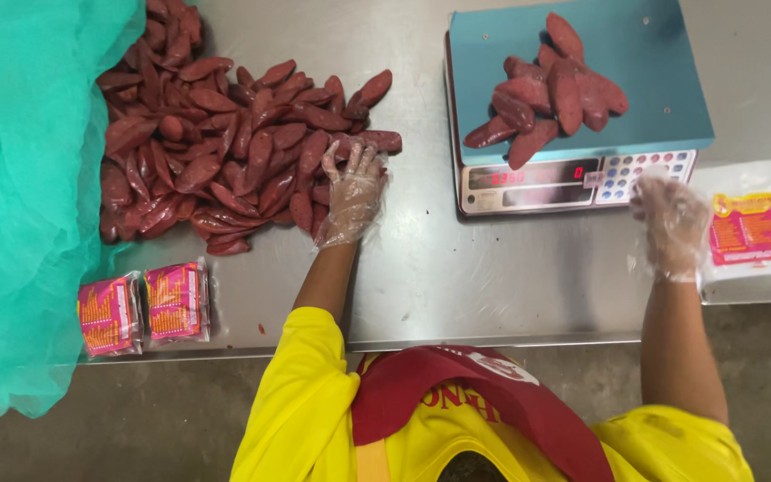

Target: The person places meat products onto a scale to weigh them and then puts the meat products into plastic bags.

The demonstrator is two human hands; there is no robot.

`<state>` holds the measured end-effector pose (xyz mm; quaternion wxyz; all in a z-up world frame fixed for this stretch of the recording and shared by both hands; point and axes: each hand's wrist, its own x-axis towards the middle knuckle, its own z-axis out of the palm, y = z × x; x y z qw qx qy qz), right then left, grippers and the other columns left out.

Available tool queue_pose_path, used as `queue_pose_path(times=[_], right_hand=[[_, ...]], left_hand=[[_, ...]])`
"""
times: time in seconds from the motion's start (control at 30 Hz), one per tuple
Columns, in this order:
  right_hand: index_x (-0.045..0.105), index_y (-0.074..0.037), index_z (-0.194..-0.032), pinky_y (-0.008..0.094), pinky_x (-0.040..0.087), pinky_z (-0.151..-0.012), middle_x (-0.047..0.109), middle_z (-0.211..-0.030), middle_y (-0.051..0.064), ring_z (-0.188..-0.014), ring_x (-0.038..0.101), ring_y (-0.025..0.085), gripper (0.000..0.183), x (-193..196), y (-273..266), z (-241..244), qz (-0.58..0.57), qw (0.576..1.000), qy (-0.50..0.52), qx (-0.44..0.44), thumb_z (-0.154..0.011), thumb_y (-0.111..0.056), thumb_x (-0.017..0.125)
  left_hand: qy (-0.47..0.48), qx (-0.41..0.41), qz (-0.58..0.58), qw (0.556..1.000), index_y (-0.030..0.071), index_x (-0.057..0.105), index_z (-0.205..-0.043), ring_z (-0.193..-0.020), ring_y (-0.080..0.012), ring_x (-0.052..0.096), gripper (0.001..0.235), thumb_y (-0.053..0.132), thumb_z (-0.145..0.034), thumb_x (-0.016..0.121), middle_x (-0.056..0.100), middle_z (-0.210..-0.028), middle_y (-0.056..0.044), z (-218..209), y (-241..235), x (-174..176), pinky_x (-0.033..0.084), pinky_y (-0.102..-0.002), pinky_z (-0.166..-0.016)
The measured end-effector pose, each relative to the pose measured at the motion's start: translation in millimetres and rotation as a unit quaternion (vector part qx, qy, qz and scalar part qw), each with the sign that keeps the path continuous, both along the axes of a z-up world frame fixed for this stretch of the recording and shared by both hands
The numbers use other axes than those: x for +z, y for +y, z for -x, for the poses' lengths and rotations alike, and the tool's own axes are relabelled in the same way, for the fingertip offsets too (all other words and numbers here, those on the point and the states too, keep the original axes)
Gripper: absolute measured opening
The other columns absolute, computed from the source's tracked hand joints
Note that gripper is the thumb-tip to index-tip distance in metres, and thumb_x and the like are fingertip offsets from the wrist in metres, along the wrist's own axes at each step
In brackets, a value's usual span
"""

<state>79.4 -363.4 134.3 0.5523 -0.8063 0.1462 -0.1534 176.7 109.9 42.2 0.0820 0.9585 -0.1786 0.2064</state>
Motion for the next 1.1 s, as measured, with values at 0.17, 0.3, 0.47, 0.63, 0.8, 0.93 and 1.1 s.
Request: queue_pose_path(times=[0.17, 0.3, 0.47, 0.63, 0.8, 0.93, 1.1], right_hand=[[0.073, 0.0, -0.105, 0.025, 0.058, -0.067, 0.076, -0.095, 0.007, -0.078, 0.072, 0.012, 0.019, -45.7, 10.5, 51.5, -0.089, 0.995, 0.001, -0.034, -0.1, -0.018, 0.076], [0.074, -0.002, -0.109, 0.026, 0.057, -0.066, 0.076, -0.099, 0.01, -0.078, 0.072, 0.016, 0.015, -65.9, 22.1, 53.2, -0.017, 0.999, 0.035, -0.003, -0.098, -0.012, 0.074], [0.076, -0.005, -0.115, 0.041, 0.055, -0.087, 0.075, -0.108, 0.014, -0.099, 0.071, 0.028, 0.017, -69.6, 3.8, -1.3, 0.323, 0.943, -0.068, 0.052, -0.105, -0.019, 0.075], [0.073, -0.005, -0.131, 0.046, 0.049, -0.11, 0.07, -0.126, 0.014, -0.123, 0.065, 0.038, 0.027, -30.1, -20.3, -112.0, 0.368, 0.886, -0.263, 0.102, -0.104, -0.009, 0.067], [0.072, -0.006, -0.123, 0.045, 0.053, -0.094, 0.07, -0.117, 0.016, -0.108, 0.067, 0.033, 0.026, 15.8, 16.8, -152.7, 0.254, 0.941, -0.203, 0.092, -0.101, -0.019, 0.076], [0.075, -0.005, -0.112, 0.045, 0.053, -0.092, 0.073, -0.112, 0.017, -0.106, 0.068, 0.033, 0.016, -6.6, 33.0, -110.2, 0.369, 0.895, -0.224, 0.115, -0.107, -0.021, 0.077], [0.066, -0.005, -0.119, 0.038, 0.052, -0.081, 0.068, -0.1, 0.007, -0.086, 0.066, 0.021, 0.025, -42.4, -48.1, -63.5, 0.446, 0.889, -0.105, 0.009, -0.119, -0.02, 0.046]], left_hand=[[0.159, -0.003, -0.016, 0.987, 0.009, 0.074, -0.111, -0.143, -0.027, 0.047, 0.022, 0.017, -0.105, 0.054, 0.069, -0.125, -0.009, 6.5, -2.6, 23.3, 0.007, -0.068, -0.122], [0.12, -0.038, -0.006, 0.992, 0.007, 0.072, -0.117, -0.142, -0.0292, 0.048, 0.022, 0.017, -0.106, 0.055, 0.069, -0.125, -0.009, 32.0, -11.5, 29.6, 0.015, -0.062, -0.124], [0.038, -0.017, 0.064, 0.997, 0.008, 0.066, -0.129, -0.14, -0.036, 0.041, 0.034, 0.02, -0.098, 0.062, 0.063, -0.134, -0.011, 50.2, -16.2, 16.0, 0.021, -0.06, -0.118], [0.01, 0.003, 0.061, 0.998, 0.01, 0.068, -0.128, -0.14, -0.035, 0.042, 0.034, 0.021, -0.096, 0.063, 0.064, -0.132, -0.009, 50.5, -18.1, 4.9, 0.021, -0.06, -0.118], [-0.012, 0.03, 0.061, 0.998, 0.012, 0.07, -0.125, -0.139, -0.0326, 0.044, 0.031, 0.021, -0.095, 0.066, 0.065, -0.132, -0.008, 43.5, -18.4, -1.0, 0.023, -0.058, -0.118], [-0.012, 0.034, 0.083, 0.996, 0.013, 0.072, -0.121, -0.141, -0.0316, 0.045, 0.031, 0.021, -0.091, 0.068, 0.067, -0.128, -0.006, 46.9, -18.4, -6.1, 0.025, -0.058, -0.117], [-0.008, 0.031, 0.081, 0.996, 0.013, 0.071, -0.124, -0.142, -0.031, 0.045, 0.029, 0.019, -0.096, 0.067, 0.068, -0.13, -0.006, 47.3, -18.3, -2.8, 0.027, -0.055, -0.119]])
